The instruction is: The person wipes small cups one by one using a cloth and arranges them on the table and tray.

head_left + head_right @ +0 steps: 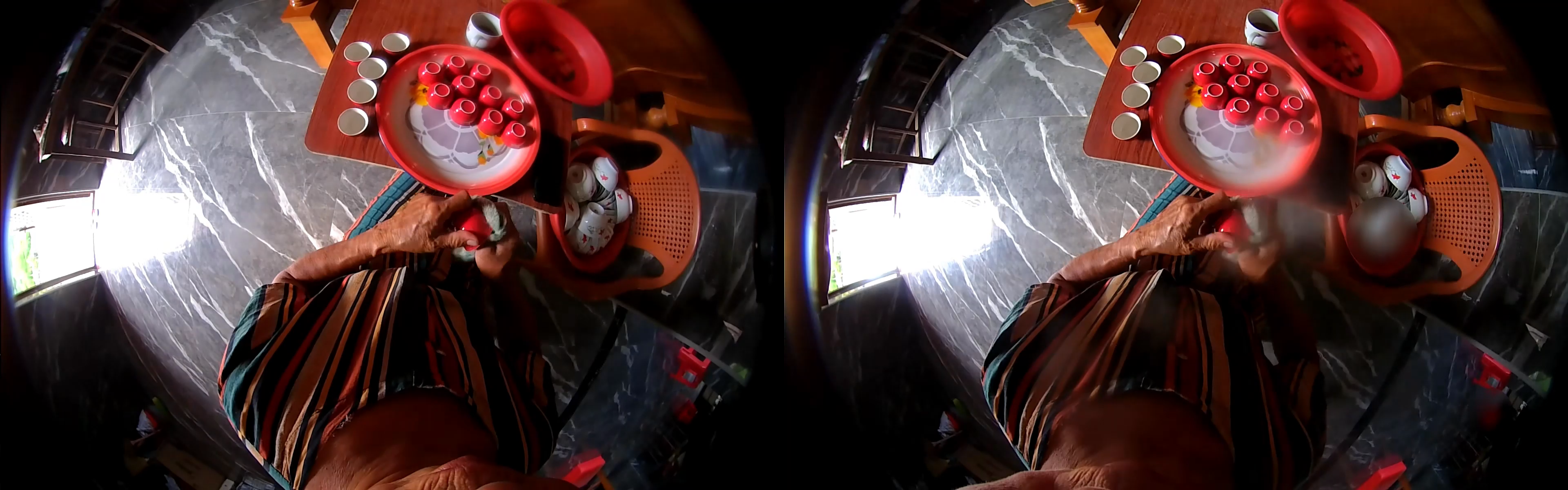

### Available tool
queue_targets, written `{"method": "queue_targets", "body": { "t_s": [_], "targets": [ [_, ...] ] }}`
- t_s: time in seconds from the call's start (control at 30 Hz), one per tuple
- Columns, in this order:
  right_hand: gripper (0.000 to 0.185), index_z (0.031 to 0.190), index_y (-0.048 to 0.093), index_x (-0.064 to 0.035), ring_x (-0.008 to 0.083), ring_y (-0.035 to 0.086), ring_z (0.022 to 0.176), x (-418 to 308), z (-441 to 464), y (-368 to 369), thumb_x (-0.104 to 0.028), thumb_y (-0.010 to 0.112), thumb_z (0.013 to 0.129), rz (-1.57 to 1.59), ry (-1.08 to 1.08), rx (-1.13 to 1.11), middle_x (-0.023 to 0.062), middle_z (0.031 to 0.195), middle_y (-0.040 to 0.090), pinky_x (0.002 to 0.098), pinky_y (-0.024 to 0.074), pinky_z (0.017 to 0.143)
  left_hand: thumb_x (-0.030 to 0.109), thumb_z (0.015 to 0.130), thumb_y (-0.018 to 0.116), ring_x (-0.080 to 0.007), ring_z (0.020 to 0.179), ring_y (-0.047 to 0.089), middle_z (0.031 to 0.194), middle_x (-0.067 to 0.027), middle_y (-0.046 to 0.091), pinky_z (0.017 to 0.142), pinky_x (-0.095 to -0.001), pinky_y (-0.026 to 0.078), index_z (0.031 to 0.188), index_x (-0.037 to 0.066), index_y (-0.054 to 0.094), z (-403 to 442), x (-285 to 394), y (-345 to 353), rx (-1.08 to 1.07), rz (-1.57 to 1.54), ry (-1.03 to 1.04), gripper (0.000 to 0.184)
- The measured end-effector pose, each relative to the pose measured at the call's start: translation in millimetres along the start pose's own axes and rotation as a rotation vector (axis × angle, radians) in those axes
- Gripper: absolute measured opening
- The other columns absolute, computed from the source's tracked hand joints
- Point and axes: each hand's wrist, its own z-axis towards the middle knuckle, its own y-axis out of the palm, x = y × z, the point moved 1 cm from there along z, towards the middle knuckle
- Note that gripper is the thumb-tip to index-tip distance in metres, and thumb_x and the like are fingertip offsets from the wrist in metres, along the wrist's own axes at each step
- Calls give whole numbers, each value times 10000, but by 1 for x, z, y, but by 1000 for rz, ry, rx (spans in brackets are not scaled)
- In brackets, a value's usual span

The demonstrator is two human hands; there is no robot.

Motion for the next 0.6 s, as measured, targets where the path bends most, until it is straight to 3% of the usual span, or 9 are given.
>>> {"method": "queue_targets", "body": {
  "t_s": [0.07,0.17,0.2,0.3,0.4,0.47,0.5,0.53,0.6],
  "targets": [
    [412,1152,564,-49,223,628,884,6,11,-1,-230,695,805,55,-123,-108,94,982,633,331,493,767,355,814,707,-353,1021,599,1111,-191,617,870,-430,462,1287,30,467,-2,4,0,31,133,81,622],
    [327,1150,564,-94,147,615,772,25,-12,12,-265,634,880,205,24,-120,44,917,618,262,485,648,289,798,709,-362,1156,526,1234,-196,547,984,-444,422,1299,51,467,0,1,3,92,436,328,605],
    [325,1141,555,-99,125,596,721,25,-12,4,-298,617,892,699,465,-258,36,893,603,249,472,596,234,799,693,-366,1242,449,1317,-187,476,1051,-460,375,1314,71,458,1,0,6,46,476,325,589],
    [391,1129,524,-96,97,547,614,15,-10,4,-406,588,900,1230,964,-395,29,826,565,257,452,489,236,735,738,-354,1035,538,1120,-161,537,885,-450,461,1152,75,514,1,2,11,220,552,497,500],
    [283,1086,552,-85,116,577,651,-26,8,4,-292,598,898,1282,668,-361,41,868,593,258,482,556,313,767,752,-340,990,558,1083,-166,549,861,-432,470,1156,38,479,-1,-3,15,255,301,337,549],
    [220,1055,579,-60,174,611,733,29,-10,7,-184,587,874,424,211,165,71,918,619,299,499,651,428,832,708,-262,847,575,929,-147,564,787,-378,466,1134,-7,440,-5,2,7,115,-171,37,593],
    [230,1047,591,-23,254,623,817,8,-5,-10,-125,573,842,21,-11,51,120,943,626,343,489,733,428,832,708,-262,847,575,929,-147,564,787,-378,466,1134,-7,440,-4,0,8,116,-170,37,593],
    [271,1068,584,-14,284,615,828,8,-8,-5,-122,589,819,121,-2,58,138,939,617,364,485,742,446,849,685,-232,820,559,875,-135,554,768,-367,459,1128,-6,436,-3,-8,11,107,-246,-12,586],
    [356,1092,557,-15,345,589,852,-9,-4,-9,-66,620,745,-217,-273,-80,164,983,592,406,483,749,503,881,621,-180,804,535,811,-133,558,751,-347,450,1154,-10,435,-1,-15,14,76,-244,-26,610]
  ]
}}
